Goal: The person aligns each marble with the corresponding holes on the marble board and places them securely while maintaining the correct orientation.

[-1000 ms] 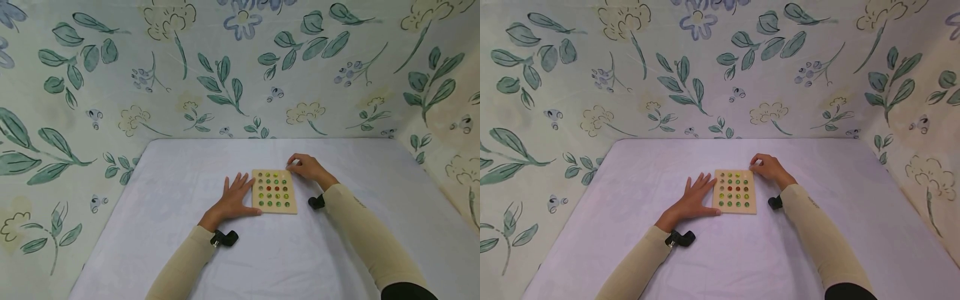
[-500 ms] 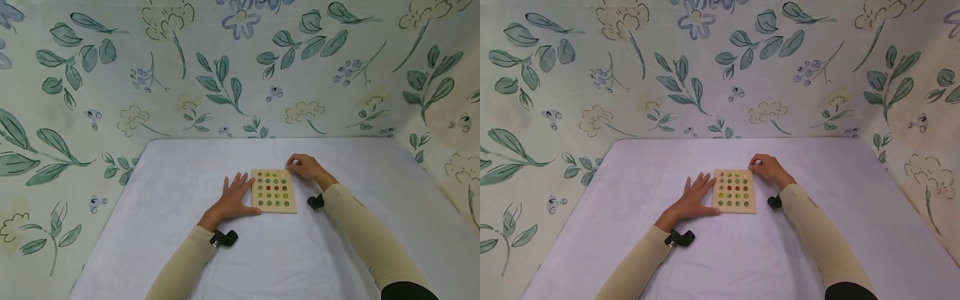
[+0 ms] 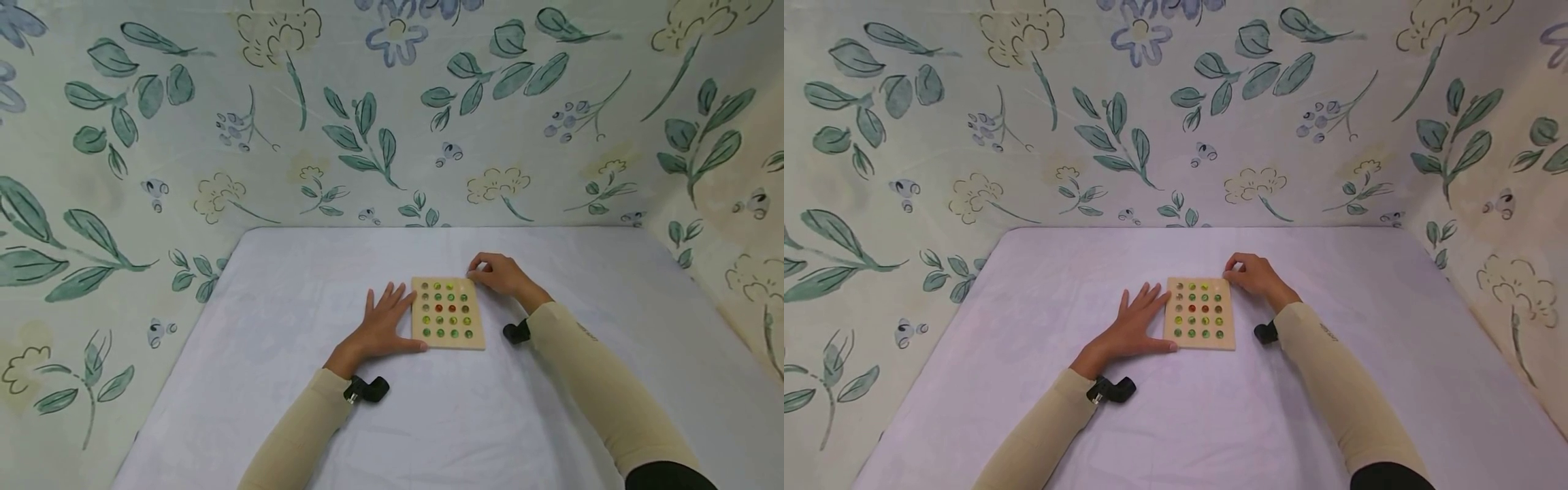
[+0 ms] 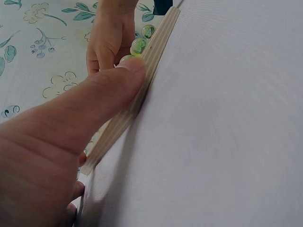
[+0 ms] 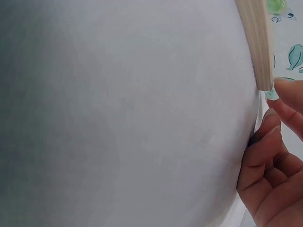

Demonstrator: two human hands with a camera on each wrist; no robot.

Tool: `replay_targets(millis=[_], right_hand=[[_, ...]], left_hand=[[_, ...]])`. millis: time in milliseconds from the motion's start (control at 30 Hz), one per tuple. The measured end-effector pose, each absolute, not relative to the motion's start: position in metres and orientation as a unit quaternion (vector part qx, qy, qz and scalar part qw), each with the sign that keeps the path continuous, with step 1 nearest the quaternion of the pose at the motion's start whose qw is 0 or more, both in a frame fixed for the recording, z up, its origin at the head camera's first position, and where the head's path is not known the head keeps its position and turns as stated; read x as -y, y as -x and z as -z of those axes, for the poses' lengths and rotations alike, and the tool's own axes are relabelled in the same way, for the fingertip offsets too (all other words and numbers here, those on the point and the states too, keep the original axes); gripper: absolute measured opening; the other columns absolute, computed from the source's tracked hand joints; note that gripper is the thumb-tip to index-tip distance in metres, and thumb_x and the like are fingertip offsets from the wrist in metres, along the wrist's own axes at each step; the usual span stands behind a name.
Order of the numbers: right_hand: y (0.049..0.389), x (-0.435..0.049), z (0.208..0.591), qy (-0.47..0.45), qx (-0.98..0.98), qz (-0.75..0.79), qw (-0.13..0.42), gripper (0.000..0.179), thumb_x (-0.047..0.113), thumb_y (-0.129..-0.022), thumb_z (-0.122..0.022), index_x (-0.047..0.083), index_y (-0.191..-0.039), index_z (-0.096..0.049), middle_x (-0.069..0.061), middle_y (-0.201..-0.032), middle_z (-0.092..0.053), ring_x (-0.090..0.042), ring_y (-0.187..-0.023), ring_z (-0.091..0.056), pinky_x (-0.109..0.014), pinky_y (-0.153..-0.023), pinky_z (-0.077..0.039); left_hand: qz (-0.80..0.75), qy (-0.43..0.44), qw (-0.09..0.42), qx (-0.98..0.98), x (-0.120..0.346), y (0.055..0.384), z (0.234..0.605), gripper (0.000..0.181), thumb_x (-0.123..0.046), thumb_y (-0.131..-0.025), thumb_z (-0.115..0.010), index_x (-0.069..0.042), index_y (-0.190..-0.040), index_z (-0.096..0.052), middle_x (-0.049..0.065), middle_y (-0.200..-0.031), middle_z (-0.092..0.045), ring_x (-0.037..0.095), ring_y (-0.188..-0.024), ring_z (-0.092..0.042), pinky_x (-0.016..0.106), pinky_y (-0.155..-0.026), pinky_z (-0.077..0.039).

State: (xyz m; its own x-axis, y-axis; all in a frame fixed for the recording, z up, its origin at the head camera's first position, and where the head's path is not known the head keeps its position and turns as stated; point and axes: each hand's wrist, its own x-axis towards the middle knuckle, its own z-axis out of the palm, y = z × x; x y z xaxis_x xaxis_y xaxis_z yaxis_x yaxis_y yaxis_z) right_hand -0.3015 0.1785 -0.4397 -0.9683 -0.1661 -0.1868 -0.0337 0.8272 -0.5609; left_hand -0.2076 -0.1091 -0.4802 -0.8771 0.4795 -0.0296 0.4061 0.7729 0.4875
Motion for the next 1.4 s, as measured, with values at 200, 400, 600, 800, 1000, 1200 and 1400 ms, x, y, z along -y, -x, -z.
replay_targets(millis=[200, 400, 600, 800, 1000, 1200, 1400], right_hand=[[0.300, -0.177, 0.438, 0.066, -0.948, 0.291, 0.110, 0.018, 0.028, -0.095, -0.061, 0.015, -0.107, -0.062, -0.009, -0.088, -0.057, -0.023, -0.076, -0.052, -0.030, -0.063, -0.044], [0.298, -0.177, 0.441, 0.072, -0.943, 0.311, 0.098, 0.016, 0.029, -0.094, -0.063, 0.016, -0.104, -0.063, -0.010, -0.087, -0.059, -0.023, -0.074, -0.054, -0.031, -0.063, -0.045], [0.294, -0.177, 0.440, 0.074, -0.939, 0.320, 0.102, 0.018, 0.029, -0.094, -0.063, 0.016, -0.105, -0.063, -0.009, -0.087, -0.060, -0.023, -0.074, -0.054, -0.031, -0.062, -0.046], [0.291, -0.175, 0.440, 0.081, -0.939, 0.319, 0.104, 0.018, 0.031, -0.094, -0.063, 0.017, -0.105, -0.063, -0.008, -0.085, -0.060, -0.023, -0.073, -0.054, -0.030, -0.060, -0.046], [0.286, -0.174, 0.436, 0.099, -0.934, 0.326, 0.105, 0.017, 0.030, -0.094, -0.063, 0.016, -0.103, -0.065, -0.008, -0.084, -0.060, -0.022, -0.072, -0.053, -0.030, -0.060, -0.045], [0.283, -0.174, 0.437, 0.110, -0.932, 0.329, 0.103, 0.017, 0.031, -0.094, -0.063, 0.016, -0.103, -0.065, -0.007, -0.083, -0.060, -0.021, -0.070, -0.052, -0.030, -0.059, -0.044], [0.283, -0.174, 0.439, 0.113, -0.931, 0.330, 0.106, 0.018, 0.032, -0.094, -0.064, 0.016, -0.103, -0.065, -0.007, -0.084, -0.059, -0.022, -0.072, -0.052, -0.031, -0.061, -0.044]], left_hand=[[-0.238, -0.234, 0.076, -0.939, 0.109, 0.207, 0.481, 0.108, -0.075, -0.072, -0.064, -0.025, -0.156, -0.018, 0.001, -0.162, -0.006, 0.021, -0.148, 0.008, 0.051, -0.113, 0.015], [-0.243, -0.235, 0.076, -0.938, 0.110, 0.207, 0.481, 0.107, -0.074, -0.072, -0.065, -0.025, -0.156, -0.018, 0.002, -0.162, -0.006, 0.021, -0.148, 0.008, 0.050, -0.113, 0.016], [-0.239, -0.233, 0.085, -0.939, 0.109, 0.206, 0.480, 0.107, -0.073, -0.072, -0.065, -0.025, -0.156, -0.019, 0.002, -0.162, -0.006, 0.021, -0.148, 0.007, 0.051, -0.113, 0.015], [-0.240, -0.230, 0.084, -0.939, 0.108, 0.207, 0.479, 0.107, -0.074, -0.072, -0.065, -0.025, -0.156, -0.019, 0.001, -0.162, -0.006, 0.021, -0.148, 0.007, 0.051, -0.113, 0.015], [-0.244, -0.228, 0.075, -0.940, 0.107, 0.206, 0.478, 0.107, -0.074, -0.071, -0.066, -0.025, -0.155, -0.021, 0.002, -0.162, -0.008, 0.021, -0.148, 0.006, 0.051, -0.113, 0.015], [-0.246, -0.227, 0.076, -0.939, 0.107, 0.207, 0.479, 0.108, -0.075, -0.071, -0.065, -0.025, -0.155, -0.021, 0.002, -0.162, -0.008, 0.021, -0.148, 0.006, 0.051, -0.113, 0.015], [-0.248, -0.228, 0.075, -0.939, 0.107, 0.208, 0.480, 0.108, -0.076, -0.071, -0.064, -0.025, -0.155, -0.021, 0.002, -0.162, -0.008, 0.021, -0.148, 0.007, 0.051, -0.113, 0.015]])
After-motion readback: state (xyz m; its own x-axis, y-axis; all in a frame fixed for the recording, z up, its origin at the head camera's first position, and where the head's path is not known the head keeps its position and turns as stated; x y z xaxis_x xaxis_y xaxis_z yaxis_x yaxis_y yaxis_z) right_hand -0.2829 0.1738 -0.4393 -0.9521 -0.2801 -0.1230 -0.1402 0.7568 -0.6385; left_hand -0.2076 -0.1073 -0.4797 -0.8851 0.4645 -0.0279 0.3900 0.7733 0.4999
